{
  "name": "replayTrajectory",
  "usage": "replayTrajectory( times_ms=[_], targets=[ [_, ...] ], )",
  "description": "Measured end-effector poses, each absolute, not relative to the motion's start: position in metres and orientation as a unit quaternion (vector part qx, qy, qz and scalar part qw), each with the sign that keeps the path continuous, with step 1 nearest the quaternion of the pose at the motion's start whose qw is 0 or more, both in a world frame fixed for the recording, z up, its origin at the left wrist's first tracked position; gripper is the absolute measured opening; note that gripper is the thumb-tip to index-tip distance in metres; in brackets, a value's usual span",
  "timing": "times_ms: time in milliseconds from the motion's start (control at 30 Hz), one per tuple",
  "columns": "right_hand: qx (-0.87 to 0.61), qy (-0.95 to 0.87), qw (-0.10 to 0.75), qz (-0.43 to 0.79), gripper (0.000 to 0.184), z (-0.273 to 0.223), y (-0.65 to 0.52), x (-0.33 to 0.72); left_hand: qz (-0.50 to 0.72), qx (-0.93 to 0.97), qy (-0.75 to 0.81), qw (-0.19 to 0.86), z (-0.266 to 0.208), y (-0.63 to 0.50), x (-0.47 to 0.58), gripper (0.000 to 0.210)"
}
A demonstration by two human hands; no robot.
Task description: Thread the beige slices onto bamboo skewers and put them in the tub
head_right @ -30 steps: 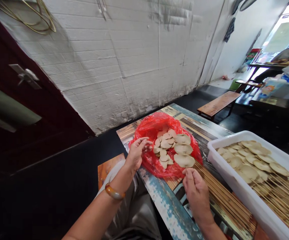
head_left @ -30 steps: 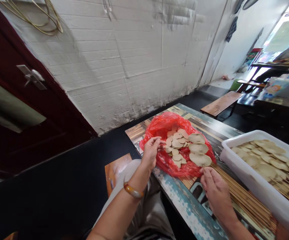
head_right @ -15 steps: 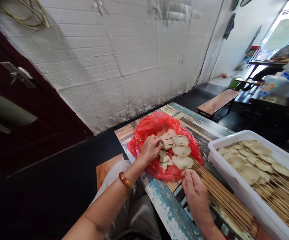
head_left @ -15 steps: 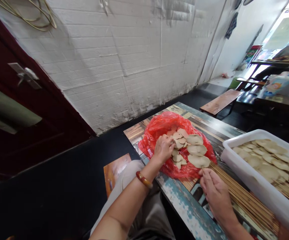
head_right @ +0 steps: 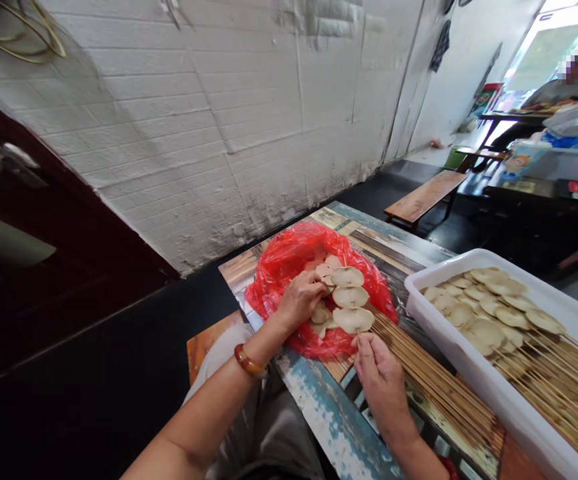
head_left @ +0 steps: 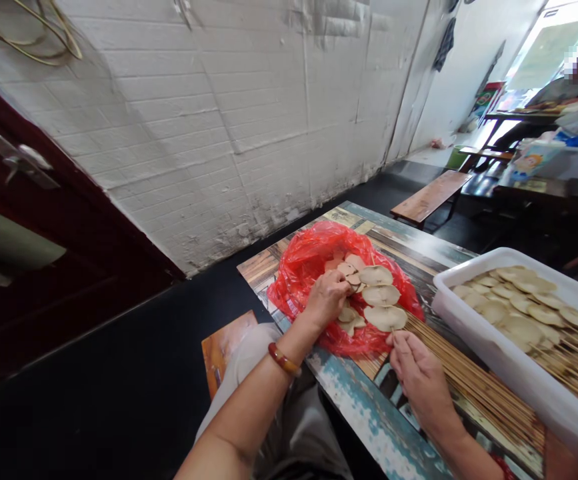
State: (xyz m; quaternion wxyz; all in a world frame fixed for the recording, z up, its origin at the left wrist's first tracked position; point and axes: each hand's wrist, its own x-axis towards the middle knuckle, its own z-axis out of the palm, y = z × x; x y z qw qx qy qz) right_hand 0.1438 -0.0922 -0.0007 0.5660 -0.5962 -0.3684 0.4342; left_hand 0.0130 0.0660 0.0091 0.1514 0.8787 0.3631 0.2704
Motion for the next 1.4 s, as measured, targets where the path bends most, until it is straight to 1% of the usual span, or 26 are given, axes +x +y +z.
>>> replayTrajectory(
  times_ms=[167, 400, 533, 633, 700, 800, 967, 1233, 1400],
  targets=[
    [-0.591, -0.368, 0.569, 0.437, 0.025, -0.001, -0.092, 0.144, 0.282, 0.880, 0.337, 0.180, 0.007, 0.071, 0.013, 0.007],
    [-0.594, -0.365, 0.569, 0.436, 0.025, 0.001, -0.093, 0.143, 0.290, 0.877, 0.324, 0.205, 0.002, 0.078, 0.011, 0.013],
    [-0.599, -0.368, 0.565, 0.433, 0.026, 0.000, -0.093, 0.143, 0.286, 0.883, 0.326, 0.181, 0.003, 0.075, 0.013, 0.012],
    [-0.602, -0.369, 0.560, 0.433, 0.026, -0.002, -0.092, 0.144, 0.277, 0.887, 0.342, 0.143, 0.005, 0.069, 0.017, 0.006],
    [-0.599, -0.372, 0.562, 0.432, 0.026, -0.002, -0.093, 0.144, 0.272, 0.884, 0.356, 0.134, 0.005, 0.067, 0.019, 0.008],
    [-0.593, -0.378, 0.566, 0.430, 0.025, -0.002, -0.093, 0.144, 0.276, 0.877, 0.364, 0.147, 0.005, 0.070, 0.021, 0.016],
    [-0.597, -0.382, 0.557, 0.432, 0.024, -0.002, -0.093, 0.144, 0.274, 0.880, 0.346, 0.177, 0.005, 0.079, 0.018, 0.009],
    [-0.592, -0.368, 0.566, 0.440, 0.022, -0.004, -0.095, 0.145, 0.235, 0.917, 0.311, 0.084, 0.006, 0.074, 0.015, 0.025],
    [-0.590, -0.356, 0.575, 0.442, 0.022, -0.006, -0.094, 0.145, 0.223, 0.922, 0.311, 0.066, 0.006, 0.073, 0.012, 0.015]
  ],
)
